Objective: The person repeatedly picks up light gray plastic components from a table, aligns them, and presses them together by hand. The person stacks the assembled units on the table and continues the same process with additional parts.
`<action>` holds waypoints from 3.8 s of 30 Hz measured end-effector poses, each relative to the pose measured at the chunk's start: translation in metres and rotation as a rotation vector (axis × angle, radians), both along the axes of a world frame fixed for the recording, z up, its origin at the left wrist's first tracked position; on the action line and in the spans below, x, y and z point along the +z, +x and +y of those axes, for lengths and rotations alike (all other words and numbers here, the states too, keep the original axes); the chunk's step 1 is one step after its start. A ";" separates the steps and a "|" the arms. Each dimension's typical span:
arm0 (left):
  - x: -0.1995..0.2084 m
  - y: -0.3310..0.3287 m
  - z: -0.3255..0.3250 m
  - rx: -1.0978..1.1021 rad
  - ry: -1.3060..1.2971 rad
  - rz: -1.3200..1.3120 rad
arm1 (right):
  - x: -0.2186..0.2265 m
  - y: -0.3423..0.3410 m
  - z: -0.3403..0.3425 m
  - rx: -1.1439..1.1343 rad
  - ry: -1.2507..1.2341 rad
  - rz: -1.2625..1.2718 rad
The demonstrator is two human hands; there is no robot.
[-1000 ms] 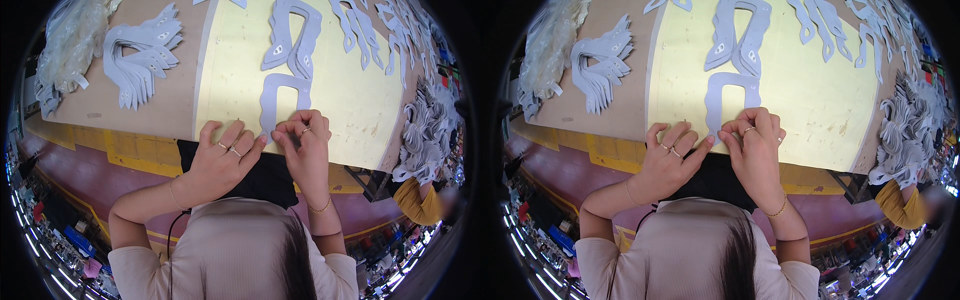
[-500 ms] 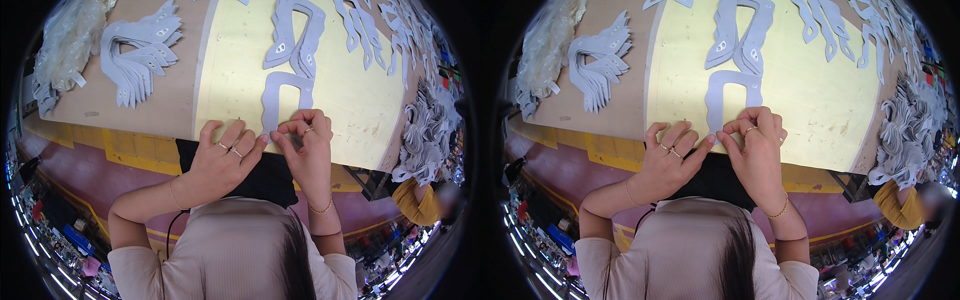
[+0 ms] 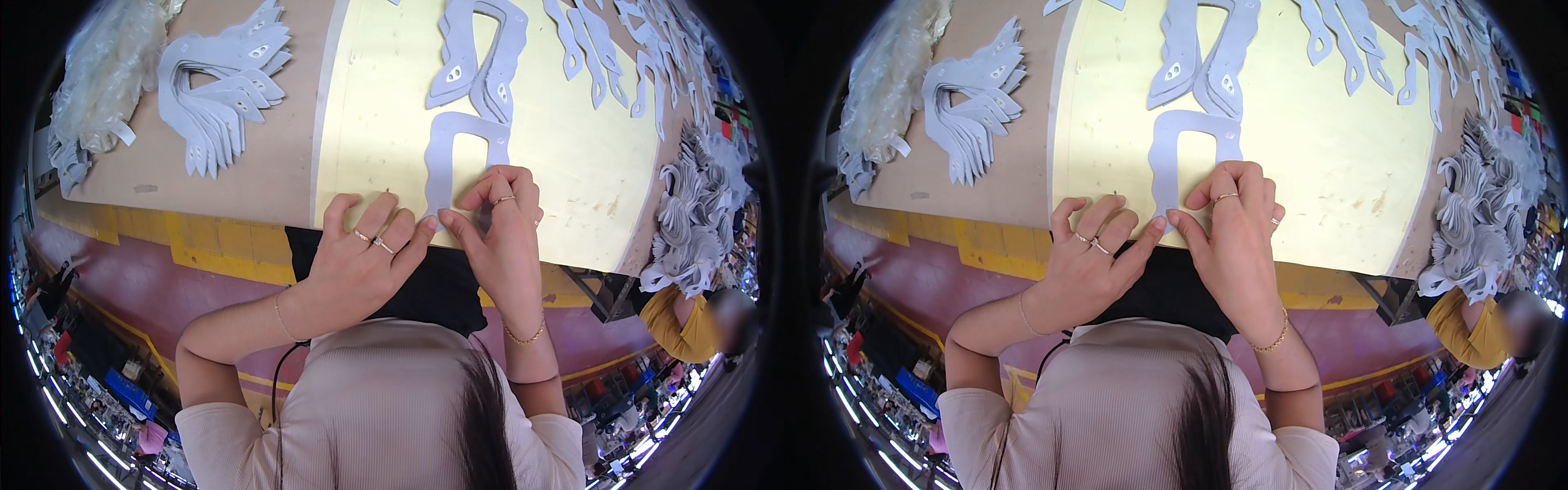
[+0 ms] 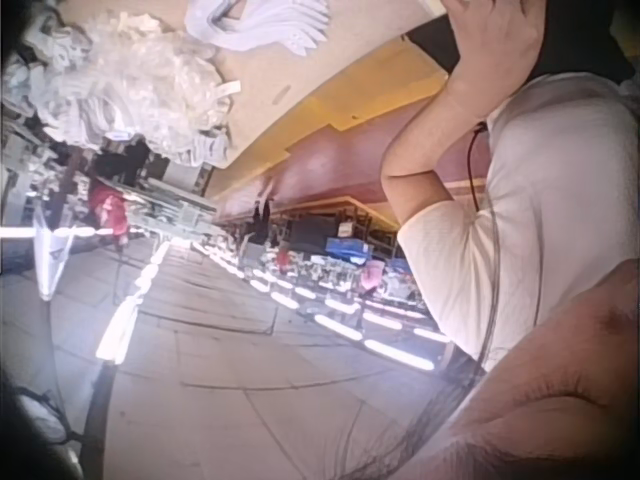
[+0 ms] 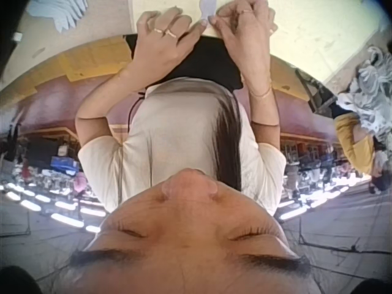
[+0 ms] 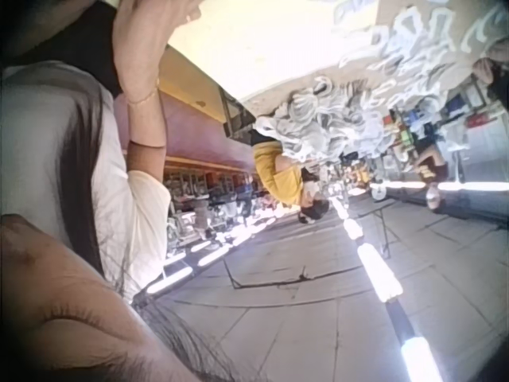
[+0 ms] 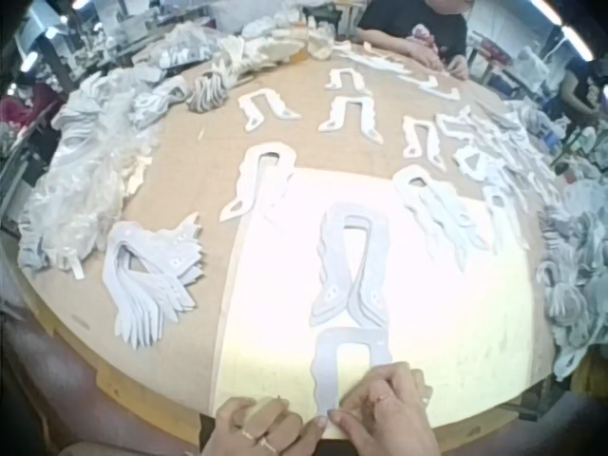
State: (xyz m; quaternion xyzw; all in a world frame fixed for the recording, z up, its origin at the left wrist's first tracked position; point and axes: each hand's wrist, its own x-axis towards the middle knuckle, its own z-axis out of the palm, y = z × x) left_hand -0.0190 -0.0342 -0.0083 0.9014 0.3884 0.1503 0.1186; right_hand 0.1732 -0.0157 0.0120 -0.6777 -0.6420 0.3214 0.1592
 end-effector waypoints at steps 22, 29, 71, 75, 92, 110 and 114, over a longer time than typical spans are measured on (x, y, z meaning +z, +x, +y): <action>-0.010 0.001 -0.003 0.031 0.024 -0.030 | -0.006 -0.002 0.000 -0.001 0.046 -0.017; -0.008 0.001 -0.002 0.028 0.019 -0.031 | -0.007 -0.002 -0.002 0.069 0.062 -0.080; 0.005 0.033 0.011 -0.161 -0.247 -0.127 | -0.008 0.075 -0.039 -0.171 0.190 0.041; 0.002 0.041 0.012 -0.185 -0.176 -0.034 | -0.004 0.069 -0.035 -0.127 0.088 -0.020; 0.011 0.053 0.011 -0.154 -0.108 0.064 | -0.002 0.064 -0.029 -0.095 0.009 -0.092; 0.003 0.054 0.007 -0.165 -0.038 0.055 | -0.008 0.060 -0.029 -0.106 0.077 -0.085; 0.009 0.053 0.012 -0.161 -0.121 0.010 | -0.007 0.059 -0.024 -0.106 0.147 -0.041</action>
